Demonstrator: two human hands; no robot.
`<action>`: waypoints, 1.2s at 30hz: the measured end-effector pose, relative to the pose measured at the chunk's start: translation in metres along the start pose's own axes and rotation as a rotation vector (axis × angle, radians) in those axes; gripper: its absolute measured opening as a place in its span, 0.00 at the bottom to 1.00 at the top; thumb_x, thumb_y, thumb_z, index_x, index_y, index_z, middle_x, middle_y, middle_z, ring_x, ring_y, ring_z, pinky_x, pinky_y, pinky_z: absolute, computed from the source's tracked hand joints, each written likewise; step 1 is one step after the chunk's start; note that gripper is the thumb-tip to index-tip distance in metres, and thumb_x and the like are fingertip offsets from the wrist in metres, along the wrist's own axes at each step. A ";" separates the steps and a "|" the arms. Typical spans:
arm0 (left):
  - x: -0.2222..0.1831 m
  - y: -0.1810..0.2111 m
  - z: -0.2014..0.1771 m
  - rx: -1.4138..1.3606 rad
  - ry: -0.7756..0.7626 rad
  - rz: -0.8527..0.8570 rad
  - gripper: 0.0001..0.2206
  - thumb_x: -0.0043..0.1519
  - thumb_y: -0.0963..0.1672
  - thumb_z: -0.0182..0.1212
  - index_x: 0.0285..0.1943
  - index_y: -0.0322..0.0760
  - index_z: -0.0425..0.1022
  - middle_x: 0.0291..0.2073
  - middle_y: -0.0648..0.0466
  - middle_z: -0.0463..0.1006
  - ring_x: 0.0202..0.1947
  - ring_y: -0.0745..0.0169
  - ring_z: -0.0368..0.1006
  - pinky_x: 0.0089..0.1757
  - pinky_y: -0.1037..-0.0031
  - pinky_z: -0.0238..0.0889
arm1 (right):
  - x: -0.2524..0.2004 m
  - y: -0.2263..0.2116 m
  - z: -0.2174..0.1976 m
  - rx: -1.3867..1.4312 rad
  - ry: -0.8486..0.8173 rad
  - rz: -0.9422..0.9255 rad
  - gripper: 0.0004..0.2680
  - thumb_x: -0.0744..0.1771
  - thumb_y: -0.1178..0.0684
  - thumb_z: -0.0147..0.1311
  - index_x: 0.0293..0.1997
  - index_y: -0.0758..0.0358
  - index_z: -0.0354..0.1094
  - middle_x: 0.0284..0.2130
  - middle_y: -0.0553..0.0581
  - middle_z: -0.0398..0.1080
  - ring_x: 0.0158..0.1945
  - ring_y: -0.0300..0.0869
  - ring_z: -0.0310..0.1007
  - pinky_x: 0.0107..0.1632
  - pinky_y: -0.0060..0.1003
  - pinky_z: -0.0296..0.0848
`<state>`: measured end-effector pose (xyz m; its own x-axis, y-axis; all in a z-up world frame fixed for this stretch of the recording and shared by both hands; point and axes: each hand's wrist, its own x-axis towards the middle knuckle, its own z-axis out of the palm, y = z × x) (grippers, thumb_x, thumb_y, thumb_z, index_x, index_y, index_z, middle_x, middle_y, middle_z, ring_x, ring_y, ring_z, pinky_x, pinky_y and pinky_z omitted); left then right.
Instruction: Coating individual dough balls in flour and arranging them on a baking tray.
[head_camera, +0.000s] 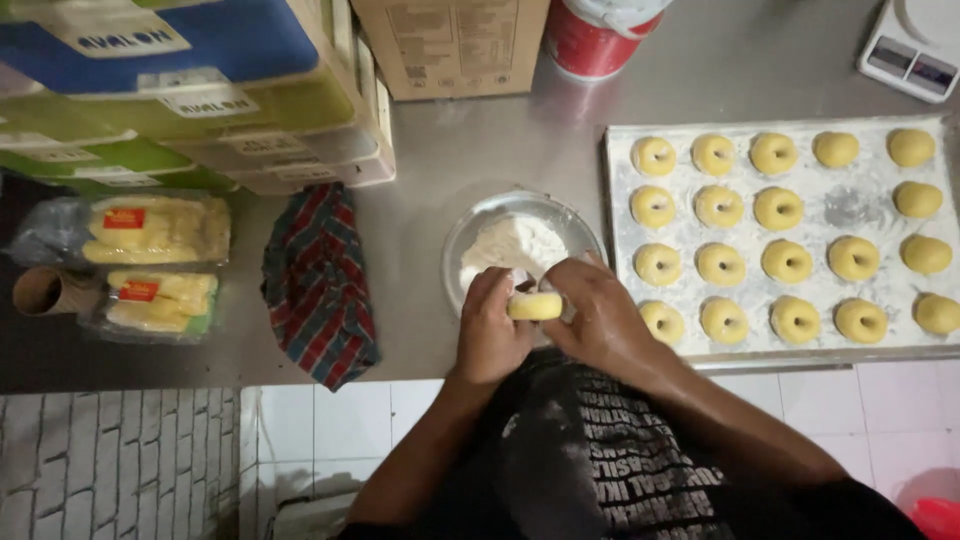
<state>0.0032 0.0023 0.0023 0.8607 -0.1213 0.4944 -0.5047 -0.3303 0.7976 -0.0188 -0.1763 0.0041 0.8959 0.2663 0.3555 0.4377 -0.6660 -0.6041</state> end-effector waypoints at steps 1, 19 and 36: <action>-0.002 -0.003 0.002 0.004 -0.028 0.002 0.06 0.51 0.36 0.64 0.35 0.28 0.74 0.29 0.42 0.74 0.31 0.34 0.73 0.34 0.56 0.69 | -0.001 0.005 0.001 -0.017 -0.012 0.011 0.11 0.61 0.50 0.65 0.41 0.61 0.71 0.28 0.59 0.71 0.33 0.60 0.75 0.42 0.51 0.69; -0.022 -0.087 0.018 -0.290 -0.309 -0.816 0.32 0.53 0.41 0.72 0.69 0.35 0.67 0.54 0.38 0.77 0.54 0.45 0.76 0.51 0.60 0.72 | 0.000 0.108 0.064 0.622 -0.427 0.858 0.18 0.64 0.56 0.56 0.59 0.72 0.68 0.46 0.73 0.74 0.21 0.47 0.71 0.10 0.37 0.58; 0.015 -0.113 0.018 -0.304 -0.186 -0.736 0.21 0.61 0.40 0.65 0.64 0.29 0.72 0.59 0.33 0.75 0.64 0.36 0.69 0.58 0.54 0.67 | 0.044 0.116 0.095 -0.248 -0.564 0.156 0.12 0.63 0.49 0.56 0.47 0.60 0.78 0.42 0.62 0.77 0.52 0.58 0.76 0.55 0.47 0.75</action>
<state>0.0744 0.0205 -0.0864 0.9623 -0.1347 -0.2365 0.2209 -0.1210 0.9678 0.0784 -0.1757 -0.1184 0.8795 0.4343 -0.1945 0.3288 -0.8501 -0.4114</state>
